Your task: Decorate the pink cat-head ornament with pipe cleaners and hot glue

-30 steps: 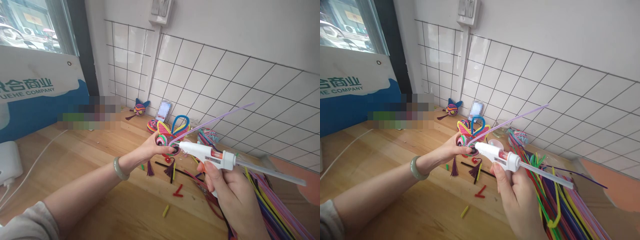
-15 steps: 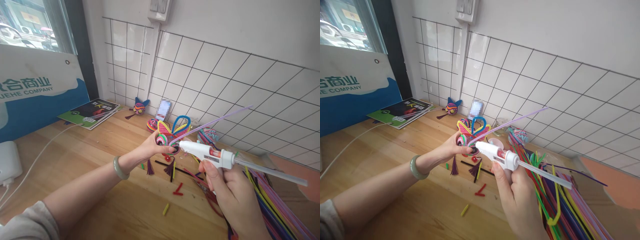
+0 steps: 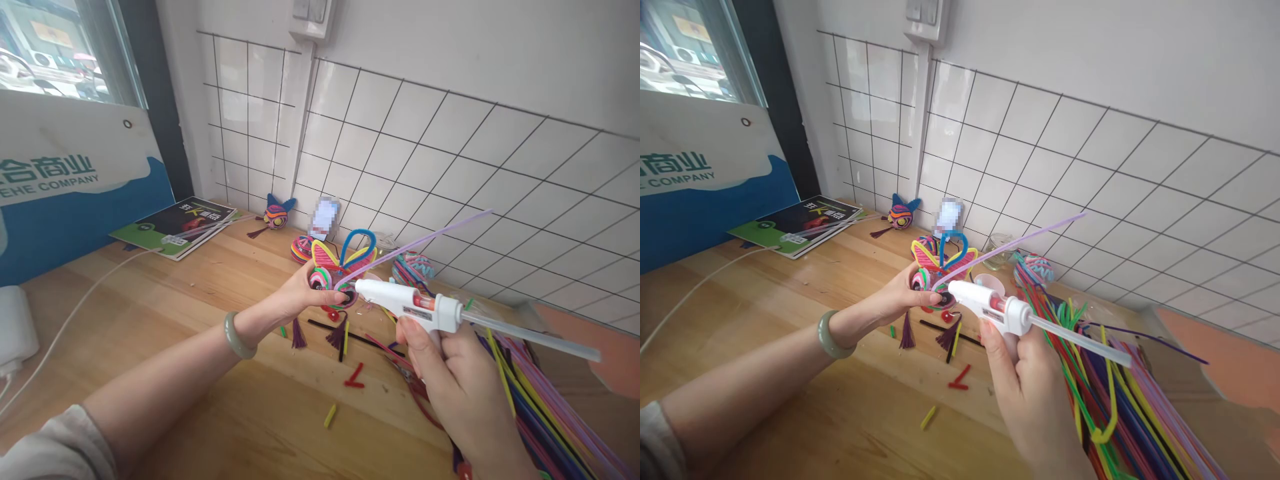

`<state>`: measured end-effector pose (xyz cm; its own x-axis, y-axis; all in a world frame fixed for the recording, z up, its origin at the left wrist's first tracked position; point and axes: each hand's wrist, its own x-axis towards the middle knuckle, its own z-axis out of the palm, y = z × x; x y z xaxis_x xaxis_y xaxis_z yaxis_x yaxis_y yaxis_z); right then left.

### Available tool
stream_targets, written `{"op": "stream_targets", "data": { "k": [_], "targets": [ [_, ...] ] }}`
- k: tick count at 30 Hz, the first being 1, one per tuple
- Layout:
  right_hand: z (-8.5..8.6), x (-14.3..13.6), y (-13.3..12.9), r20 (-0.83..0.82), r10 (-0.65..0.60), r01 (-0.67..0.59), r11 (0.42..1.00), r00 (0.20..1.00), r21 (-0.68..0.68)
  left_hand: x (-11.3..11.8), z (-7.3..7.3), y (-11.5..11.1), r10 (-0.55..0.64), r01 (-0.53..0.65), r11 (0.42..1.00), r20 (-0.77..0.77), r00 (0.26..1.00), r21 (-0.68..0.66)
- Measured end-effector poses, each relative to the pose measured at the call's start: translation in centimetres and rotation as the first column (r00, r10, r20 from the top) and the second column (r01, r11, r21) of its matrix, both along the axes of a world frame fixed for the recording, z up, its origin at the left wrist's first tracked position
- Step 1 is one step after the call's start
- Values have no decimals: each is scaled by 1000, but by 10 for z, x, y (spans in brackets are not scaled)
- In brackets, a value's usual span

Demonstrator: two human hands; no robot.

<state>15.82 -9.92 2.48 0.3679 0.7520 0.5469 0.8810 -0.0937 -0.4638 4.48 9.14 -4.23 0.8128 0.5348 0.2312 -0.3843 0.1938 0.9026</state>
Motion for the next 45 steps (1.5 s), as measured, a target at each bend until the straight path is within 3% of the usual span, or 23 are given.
{"op": "stream_targets", "data": {
  "k": [32,45],
  "targets": [
    [1,-4,3,-14,-81,80,996,997,-43,0,0,1,6,-6,1000,-20,1000,30],
    [-4,1,2,-177,-9,4,1000,984,-27,0,1,1,-7,7,1000,-1,1000,-24]
  ]
}}
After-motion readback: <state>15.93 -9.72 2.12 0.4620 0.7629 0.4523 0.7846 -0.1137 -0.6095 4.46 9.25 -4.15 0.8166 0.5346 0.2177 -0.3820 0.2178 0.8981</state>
